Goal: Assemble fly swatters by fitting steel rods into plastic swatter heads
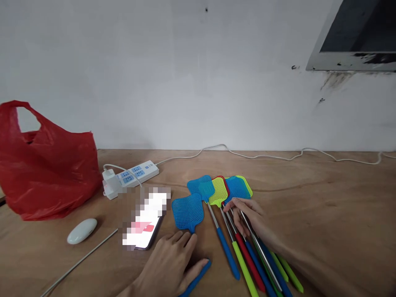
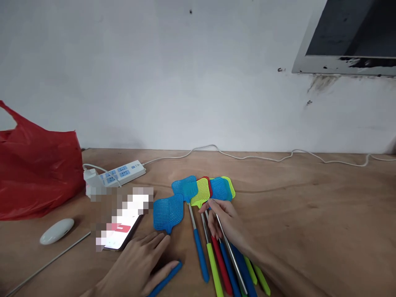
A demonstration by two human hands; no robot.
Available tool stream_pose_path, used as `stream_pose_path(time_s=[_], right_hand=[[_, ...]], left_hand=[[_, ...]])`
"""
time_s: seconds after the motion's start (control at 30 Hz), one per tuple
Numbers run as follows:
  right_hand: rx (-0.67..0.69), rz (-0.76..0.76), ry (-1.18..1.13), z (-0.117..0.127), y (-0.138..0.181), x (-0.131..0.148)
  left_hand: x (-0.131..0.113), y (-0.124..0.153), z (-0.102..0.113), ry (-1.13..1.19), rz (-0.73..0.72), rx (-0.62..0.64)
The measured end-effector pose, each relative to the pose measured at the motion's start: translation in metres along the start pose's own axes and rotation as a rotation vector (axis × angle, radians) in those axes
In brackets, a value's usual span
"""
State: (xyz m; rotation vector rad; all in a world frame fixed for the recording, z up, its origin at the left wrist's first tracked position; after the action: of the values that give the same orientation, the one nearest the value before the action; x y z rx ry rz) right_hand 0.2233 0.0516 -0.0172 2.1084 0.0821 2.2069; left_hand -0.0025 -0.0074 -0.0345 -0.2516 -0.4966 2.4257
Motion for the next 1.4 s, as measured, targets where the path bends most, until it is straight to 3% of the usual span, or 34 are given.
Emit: stream_pose_path(time_s=[0.17, 0.3, 0.4, 0.5, 0.57, 0.63, 0.77, 0.87, 1.13, 1.4], right_hand=[[-0.007, -0.009, -0.048, 0.002, -0.002, -0.005], [-0.007, -0.016, -0.067, 0.004, -0.002, -0.006], [-0.01, -0.024, -0.069, 0.004, -0.002, -0.007], [-0.028, -0.008, -0.066, 0.005, -0.003, -0.009], [-0.079, 0.02, -0.06, 0.007, -0.005, -0.011], [-0.14, 0.035, -0.051, 0.008, -0.007, -0.013], [-0.171, 0.013, -0.055, 0.009, -0.009, -0.014], [-0.143, -0.004, -0.072, 0.008, -0.008, -0.012], [-0.042, 0.035, -0.136, 0.004, -0.004, -0.013], [0.05, 0.109, -0.031, -0.006, 0.003, -0.02]], left_hand=[[-0.002, -0.001, 0.006, 0.089, -0.085, -0.02], [-0.009, -0.003, 0.008, 0.12, -0.098, 0.16], [-0.004, -0.006, 0.01, 0.031, -0.006, 0.234], [0.016, -0.009, 0.012, -0.206, 0.179, 0.243], [0.029, -0.011, 0.012, -0.364, 0.267, 0.223], [0.036, -0.011, 0.01, -0.467, 0.271, 0.116], [0.024, -0.005, -0.001, -0.387, 0.024, -0.092], [0.011, 0.0, -0.012, -0.237, -0.086, -0.084], [0.021, -0.005, -0.017, -0.222, 0.085, -0.006], [0.03, -0.001, -0.03, -0.173, 0.1, -0.127]])
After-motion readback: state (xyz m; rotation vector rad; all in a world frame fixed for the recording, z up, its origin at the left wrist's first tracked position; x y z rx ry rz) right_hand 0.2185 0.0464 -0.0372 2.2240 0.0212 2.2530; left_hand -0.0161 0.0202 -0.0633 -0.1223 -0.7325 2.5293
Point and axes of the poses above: each hand's wrist, its own y-axis away from the middle knuckle, its own z-axis out of the back of the hand, x = y × z, the point moved 1 cm from there along -y, towards the middle knuckle, and after that the axes turned 15 degrees about -x, right-handed, at the moved point
